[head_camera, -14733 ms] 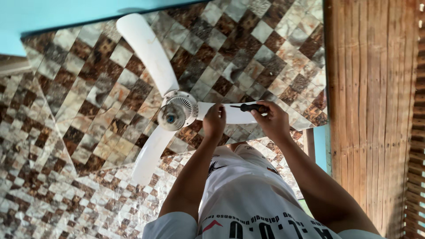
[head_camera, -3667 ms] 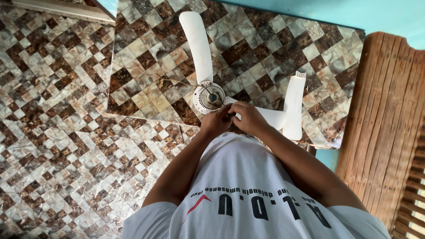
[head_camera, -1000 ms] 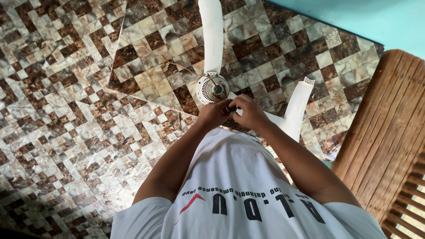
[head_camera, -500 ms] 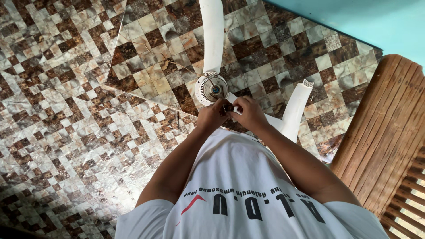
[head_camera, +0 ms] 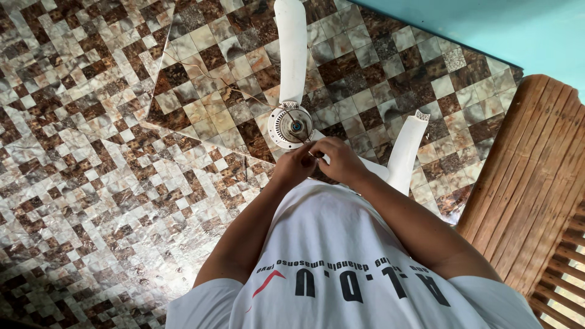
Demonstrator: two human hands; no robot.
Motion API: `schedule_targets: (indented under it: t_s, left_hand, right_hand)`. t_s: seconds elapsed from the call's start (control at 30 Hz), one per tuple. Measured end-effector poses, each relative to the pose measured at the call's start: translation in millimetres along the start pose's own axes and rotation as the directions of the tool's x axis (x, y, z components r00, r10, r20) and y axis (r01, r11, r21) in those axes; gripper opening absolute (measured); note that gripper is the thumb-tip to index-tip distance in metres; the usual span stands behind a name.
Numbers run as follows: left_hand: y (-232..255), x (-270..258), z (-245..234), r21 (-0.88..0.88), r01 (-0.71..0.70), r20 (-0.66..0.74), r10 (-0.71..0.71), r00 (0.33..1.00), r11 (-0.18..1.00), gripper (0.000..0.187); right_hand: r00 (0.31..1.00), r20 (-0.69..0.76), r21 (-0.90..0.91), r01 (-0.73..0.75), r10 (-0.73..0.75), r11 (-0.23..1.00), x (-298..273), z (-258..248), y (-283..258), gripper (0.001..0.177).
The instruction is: The person uses a screwdriver to remove the screws securing the blades of a ceiling fan. They detach each blade one by one and set them aside on the tiled ceiling surface. The video shows the removal of three blades, leaving the fan motor housing exposed.
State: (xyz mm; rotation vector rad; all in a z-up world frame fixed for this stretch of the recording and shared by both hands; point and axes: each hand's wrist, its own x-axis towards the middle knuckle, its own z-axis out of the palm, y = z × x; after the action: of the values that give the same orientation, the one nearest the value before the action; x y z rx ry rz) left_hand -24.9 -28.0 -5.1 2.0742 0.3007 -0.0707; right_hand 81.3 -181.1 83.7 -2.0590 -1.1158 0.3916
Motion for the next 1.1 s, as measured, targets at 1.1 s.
schedule_targets:
  t_s: [1.1]
  left_hand:
    - [-5, -11, 4, 0.016, -0.096, -0.146, 0.097, 0.984, 0.995, 0.050]
  right_hand:
    - [1.000, -0.003, -0.006, -0.017, 0.017, 1.000, -6, 9, -1, 0.035]
